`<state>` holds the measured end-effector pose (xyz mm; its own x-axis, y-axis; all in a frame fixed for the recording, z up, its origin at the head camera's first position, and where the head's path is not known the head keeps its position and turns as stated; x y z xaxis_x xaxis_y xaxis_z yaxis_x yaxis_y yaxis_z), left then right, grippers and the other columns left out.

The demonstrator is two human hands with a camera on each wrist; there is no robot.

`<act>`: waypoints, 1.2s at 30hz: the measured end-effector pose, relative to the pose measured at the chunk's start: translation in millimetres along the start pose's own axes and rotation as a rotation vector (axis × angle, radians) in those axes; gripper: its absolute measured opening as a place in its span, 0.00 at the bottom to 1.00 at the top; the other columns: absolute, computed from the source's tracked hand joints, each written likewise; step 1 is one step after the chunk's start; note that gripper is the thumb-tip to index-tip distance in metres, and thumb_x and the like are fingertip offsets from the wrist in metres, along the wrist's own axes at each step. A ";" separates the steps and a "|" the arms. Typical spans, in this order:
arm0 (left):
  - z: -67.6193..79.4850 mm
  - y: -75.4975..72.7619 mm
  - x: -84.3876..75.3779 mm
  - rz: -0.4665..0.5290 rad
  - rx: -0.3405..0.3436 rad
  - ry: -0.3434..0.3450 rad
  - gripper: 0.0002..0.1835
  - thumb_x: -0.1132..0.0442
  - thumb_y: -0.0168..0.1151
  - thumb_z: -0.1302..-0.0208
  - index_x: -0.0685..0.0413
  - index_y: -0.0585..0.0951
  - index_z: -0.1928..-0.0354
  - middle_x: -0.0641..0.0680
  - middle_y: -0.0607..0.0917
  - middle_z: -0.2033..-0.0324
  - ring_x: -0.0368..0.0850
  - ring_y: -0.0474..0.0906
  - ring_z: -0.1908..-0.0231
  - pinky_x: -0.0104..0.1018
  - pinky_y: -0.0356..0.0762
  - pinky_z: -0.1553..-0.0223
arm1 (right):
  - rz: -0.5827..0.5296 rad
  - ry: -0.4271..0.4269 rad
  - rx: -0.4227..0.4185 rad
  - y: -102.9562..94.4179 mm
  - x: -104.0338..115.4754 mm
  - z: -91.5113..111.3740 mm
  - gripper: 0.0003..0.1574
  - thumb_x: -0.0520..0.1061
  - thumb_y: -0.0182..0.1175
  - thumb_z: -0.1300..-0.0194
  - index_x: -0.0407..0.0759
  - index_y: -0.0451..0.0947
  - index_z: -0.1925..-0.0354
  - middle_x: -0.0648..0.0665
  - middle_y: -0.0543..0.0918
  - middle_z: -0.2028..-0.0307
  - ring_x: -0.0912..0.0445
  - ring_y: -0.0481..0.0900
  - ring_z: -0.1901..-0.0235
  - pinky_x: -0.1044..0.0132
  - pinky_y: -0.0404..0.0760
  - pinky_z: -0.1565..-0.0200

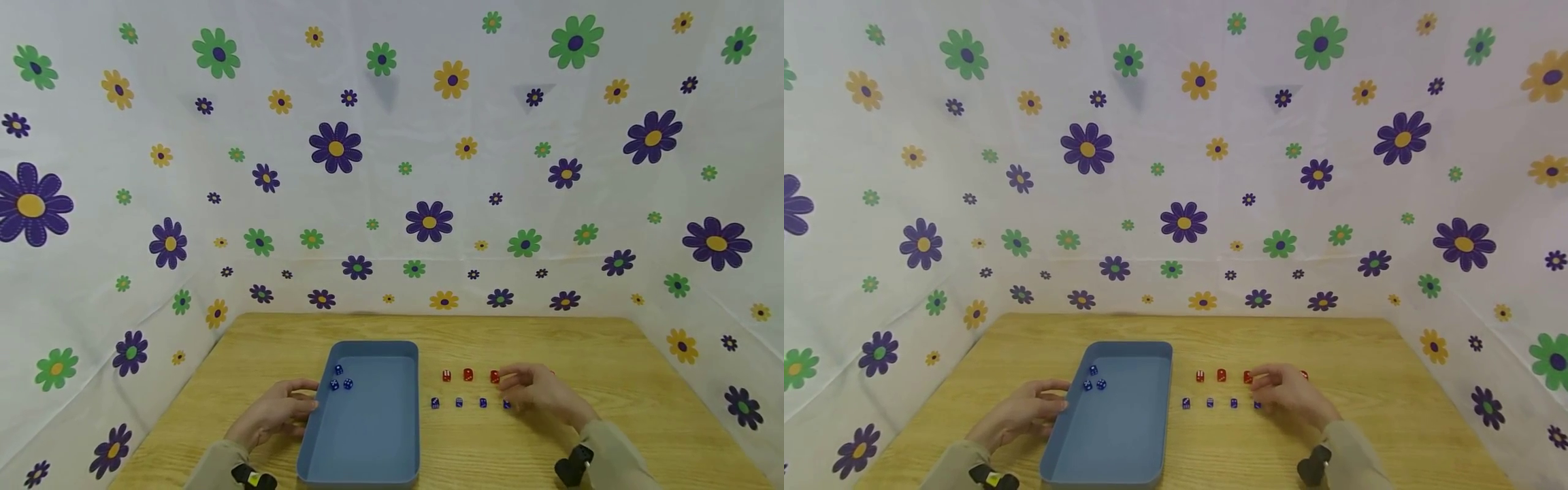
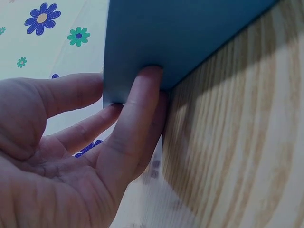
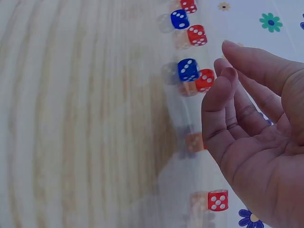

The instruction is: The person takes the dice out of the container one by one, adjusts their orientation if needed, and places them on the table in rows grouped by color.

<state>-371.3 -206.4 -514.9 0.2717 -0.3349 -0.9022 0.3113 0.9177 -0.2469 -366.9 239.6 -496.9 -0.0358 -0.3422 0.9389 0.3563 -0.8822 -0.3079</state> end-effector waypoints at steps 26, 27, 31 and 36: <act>1.3 -2.9 0.4 -0.012 -0.027 -0.002 0.27 0.66 0.61 0.33 0.62 0.68 0.34 0.61 0.83 0.51 0.51 0.84 0.57 0.47 0.85 0.61 | -0.151 -0.099 0.039 88.2 75.9 -50.6 0.25 0.43 0.61 0.31 0.34 0.73 0.40 0.33 0.81 0.50 0.54 0.74 0.66 0.63 0.74 0.63; 1.4 -3.1 0.2 -0.014 -0.030 -0.001 0.27 0.66 0.61 0.33 0.62 0.69 0.34 0.61 0.83 0.51 0.51 0.84 0.57 0.47 0.85 0.62 | -0.154 -0.106 0.043 92.5 78.7 -52.6 0.25 0.43 0.61 0.31 0.34 0.73 0.40 0.35 0.81 0.52 0.54 0.74 0.67 0.63 0.74 0.63; 0.4 -3.4 0.6 -0.021 -0.040 -0.001 0.27 0.67 0.62 0.34 0.62 0.69 0.34 0.61 0.84 0.51 0.50 0.84 0.58 0.47 0.85 0.63 | -0.180 -0.117 0.047 108.4 85.6 -61.6 0.26 0.44 0.61 0.31 0.32 0.73 0.40 0.43 0.81 0.56 0.55 0.73 0.66 0.63 0.75 0.62; -1.6 -4.4 1.0 -0.027 -0.046 -0.003 0.27 0.66 0.62 0.34 0.62 0.70 0.34 0.60 0.84 0.52 0.50 0.84 0.58 0.47 0.85 0.63 | -0.183 -0.125 0.024 124.0 93.1 -72.3 0.24 0.46 0.62 0.32 0.35 0.76 0.41 0.42 0.82 0.51 0.54 0.76 0.61 0.61 0.77 0.59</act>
<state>-373.8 -210.4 -515.2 0.2667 -0.3602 -0.8939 0.2763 0.9172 -0.2872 -393.5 75.0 -458.8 0.0138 -0.1328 0.9911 0.3769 -0.9174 -0.1281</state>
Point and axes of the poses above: each hand's wrist, its own z-axis away from the middle knuckle, its own y-axis out of the palm, x = y × z, the point moved 10 cm from there along -z, towards the middle knuckle
